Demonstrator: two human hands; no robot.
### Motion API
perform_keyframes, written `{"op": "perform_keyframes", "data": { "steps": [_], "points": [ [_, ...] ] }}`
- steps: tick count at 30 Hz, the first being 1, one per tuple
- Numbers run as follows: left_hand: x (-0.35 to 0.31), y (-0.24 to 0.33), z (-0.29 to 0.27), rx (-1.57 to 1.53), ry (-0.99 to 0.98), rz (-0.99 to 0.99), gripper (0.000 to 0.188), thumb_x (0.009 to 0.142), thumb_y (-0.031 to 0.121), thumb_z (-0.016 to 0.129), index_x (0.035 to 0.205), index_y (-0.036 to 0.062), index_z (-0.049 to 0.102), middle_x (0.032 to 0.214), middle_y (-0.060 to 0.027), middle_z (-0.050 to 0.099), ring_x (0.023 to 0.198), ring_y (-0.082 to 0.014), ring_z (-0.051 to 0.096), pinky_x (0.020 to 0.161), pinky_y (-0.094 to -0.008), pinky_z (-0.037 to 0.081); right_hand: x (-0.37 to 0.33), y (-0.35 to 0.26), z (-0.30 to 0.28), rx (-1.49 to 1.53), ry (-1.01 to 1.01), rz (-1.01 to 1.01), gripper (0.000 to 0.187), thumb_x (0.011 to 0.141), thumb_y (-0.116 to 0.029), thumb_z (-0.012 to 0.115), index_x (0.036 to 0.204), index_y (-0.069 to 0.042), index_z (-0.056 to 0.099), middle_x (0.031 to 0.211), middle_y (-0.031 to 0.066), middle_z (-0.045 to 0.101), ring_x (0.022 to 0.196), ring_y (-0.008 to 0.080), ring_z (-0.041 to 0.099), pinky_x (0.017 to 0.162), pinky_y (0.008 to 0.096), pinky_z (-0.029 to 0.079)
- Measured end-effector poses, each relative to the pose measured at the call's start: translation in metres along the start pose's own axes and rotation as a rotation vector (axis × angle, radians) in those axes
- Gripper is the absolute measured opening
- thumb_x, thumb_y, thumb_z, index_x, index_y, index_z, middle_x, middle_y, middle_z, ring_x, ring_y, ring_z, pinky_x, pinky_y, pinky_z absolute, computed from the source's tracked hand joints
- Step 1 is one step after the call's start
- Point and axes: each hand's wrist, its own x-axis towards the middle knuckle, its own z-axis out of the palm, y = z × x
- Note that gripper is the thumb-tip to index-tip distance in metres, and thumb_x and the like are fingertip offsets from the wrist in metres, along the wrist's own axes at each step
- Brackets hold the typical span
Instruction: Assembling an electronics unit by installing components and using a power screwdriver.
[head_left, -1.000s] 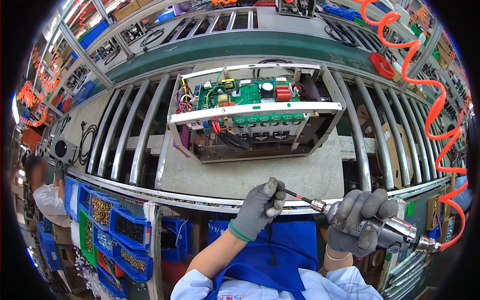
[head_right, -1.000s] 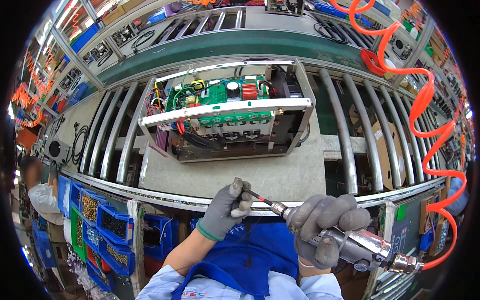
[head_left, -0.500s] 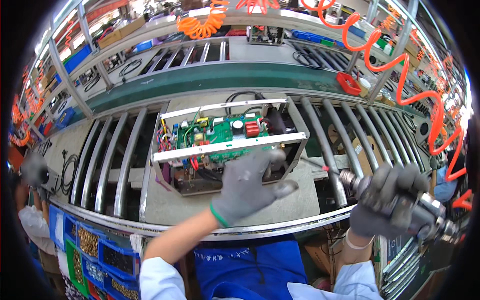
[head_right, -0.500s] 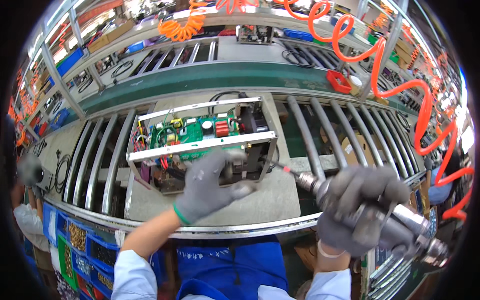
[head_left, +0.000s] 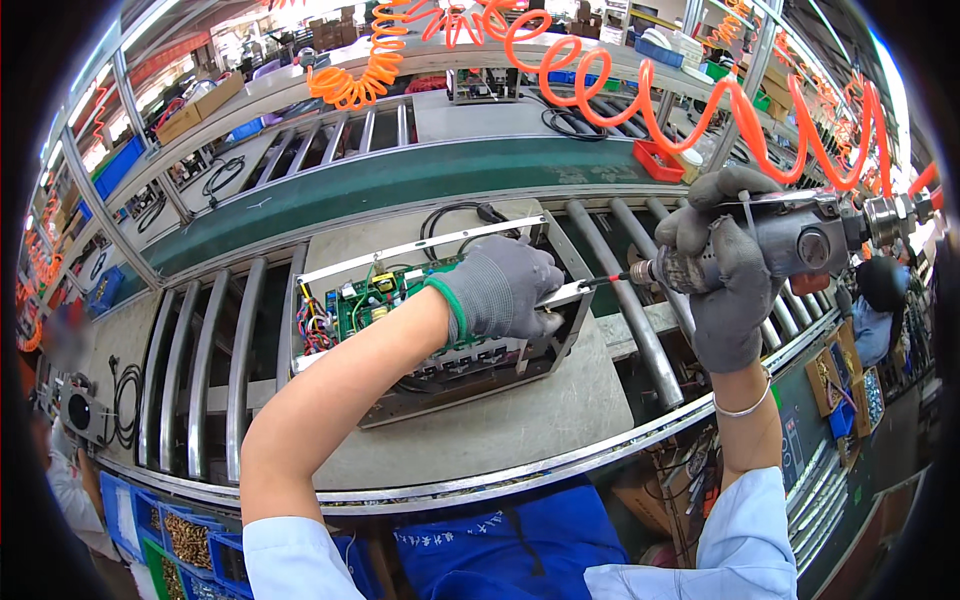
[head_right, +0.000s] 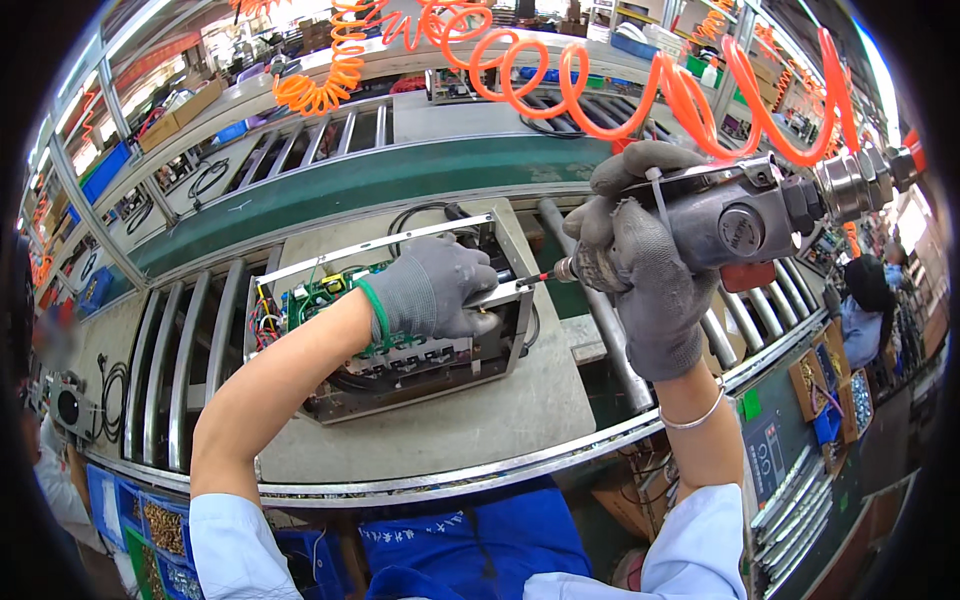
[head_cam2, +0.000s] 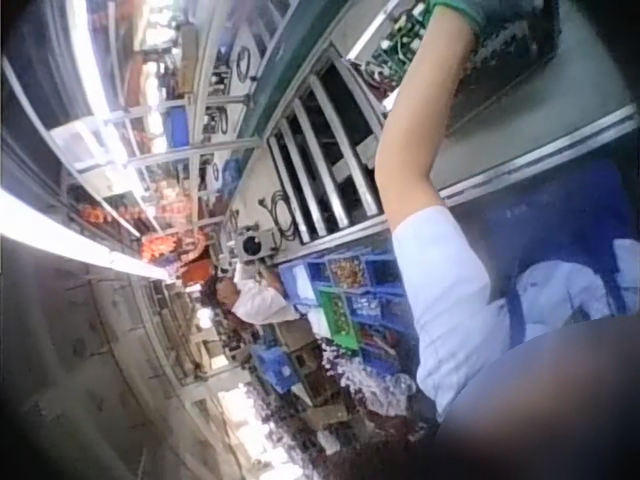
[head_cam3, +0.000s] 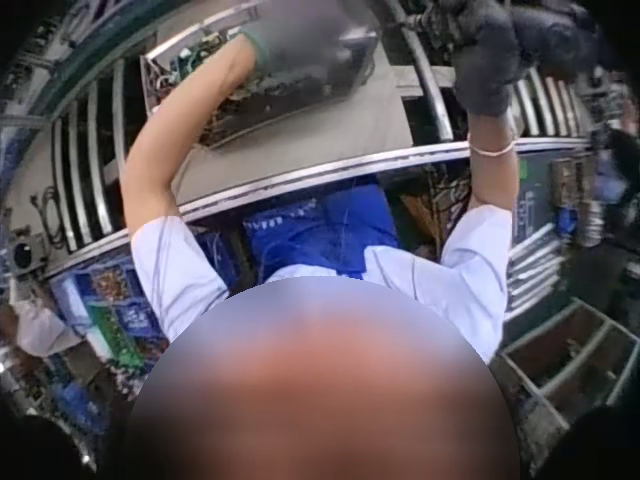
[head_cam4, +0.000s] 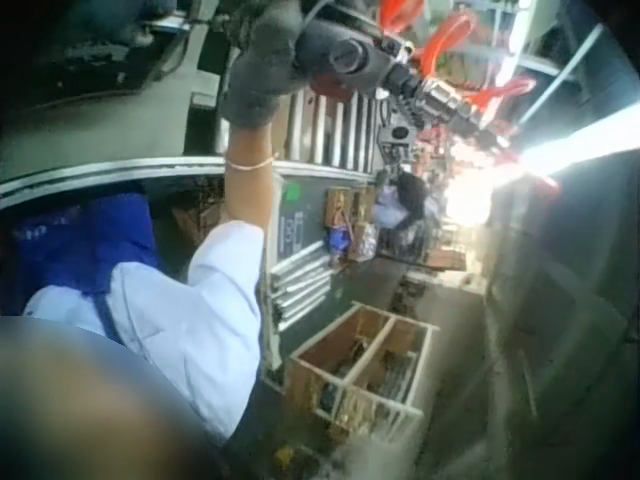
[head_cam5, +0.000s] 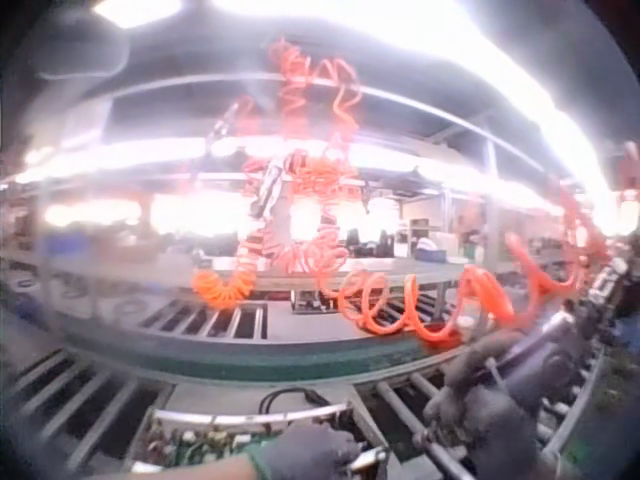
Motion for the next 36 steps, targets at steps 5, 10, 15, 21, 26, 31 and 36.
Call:
{"op": "perform_keyframes", "data": {
  "steps": [5,10,15,21,26,31,36],
  "points": [
    [0.003,-0.001,-0.001,-0.095,-0.035,-0.040,0.032,0.075,0.041,0.063,0.079,0.0089,0.064,0.081,-0.0089,0.062,0.078,-0.0303,0.062,0.070,-0.0432,0.048,0.002,-0.002,0.001,0.002,0.007,-0.008,0.028,0.082,-0.006,0.056,0.109,0.001,0.053,0.080,0.0089,0.059,0.065,0.0097,0.056,0.067,0.0311,0.053],
    [0.007,0.000,-0.002,-0.105,-0.092,-0.050,0.032,0.073,0.036,0.064,0.091,0.0101,0.064,0.086,-0.0109,0.062,0.085,-0.0309,0.063,0.072,-0.0425,0.049,0.008,-0.001,0.003,-0.023,-0.054,-0.006,0.026,0.083,-0.005,0.055,0.108,0.001,0.053,0.075,0.0070,0.059,0.061,0.0084,0.055,0.067,0.0321,0.053],
    [0.020,-0.002,0.001,-0.154,0.154,-0.055,0.049,0.062,0.032,0.067,0.105,0.0092,0.061,0.092,-0.0150,0.062,0.093,-0.0321,0.061,0.081,-0.0408,0.050,0.011,-0.001,0.012,0.024,-0.025,0.008,0.020,0.083,-0.004,0.055,0.102,0.003,0.055,0.068,0.0046,0.058,0.057,0.0081,0.053,0.063,0.0284,0.051],
    [0.039,-0.012,0.010,-0.415,-0.010,-0.023,0.055,0.054,0.026,0.068,0.105,0.0067,0.060,0.093,-0.0154,0.063,0.094,-0.0310,0.061,0.084,-0.0396,0.049,0.033,0.009,0.005,-0.172,-0.078,0.107,0.026,0.082,-0.008,0.049,0.105,0.002,0.053,0.082,0.0077,0.053,0.060,0.0095,0.050,0.060,0.0299,0.049],
    [0.041,-0.013,0.013,-0.530,-0.011,-0.020,0.050,0.056,0.022,0.067,0.102,0.0053,0.060,0.091,-0.0148,0.063,0.089,-0.0287,0.062,0.082,-0.0370,0.049,0.041,0.019,0.005,-0.152,0.056,0.114,0.023,0.083,-0.008,0.049,0.103,0.003,0.054,0.088,0.0088,0.054,0.060,0.0092,0.047,0.061,0.0304,0.049],
    [0.040,-0.015,0.016,-0.605,-0.027,-0.026,0.048,0.057,0.021,0.067,0.101,0.0031,0.059,0.091,-0.0151,0.063,0.089,-0.0284,0.062,0.082,-0.0368,0.049,0.054,0.021,0.009,-0.356,0.007,0.131,0.027,0.085,-0.016,0.056,0.102,0.005,0.057,0.076,0.0078,0.060,0.056,0.0097,0.053,0.055,0.0227,0.046],
    [0.040,-0.014,0.015,-0.516,0.016,-0.001,0.051,0.057,0.022,0.067,0.103,0.0020,0.059,0.092,-0.0161,0.062,0.089,-0.0302,0.062,0.082,-0.0375,0.049,0.071,0.037,0.019,-0.305,-0.042,0.184,0.024,0.081,-0.019,0.061,0.084,0.005,0.064,0.062,0.0095,0.061,0.052,0.0133,0.058,0.050,0.0246,0.046]
  ]
}}
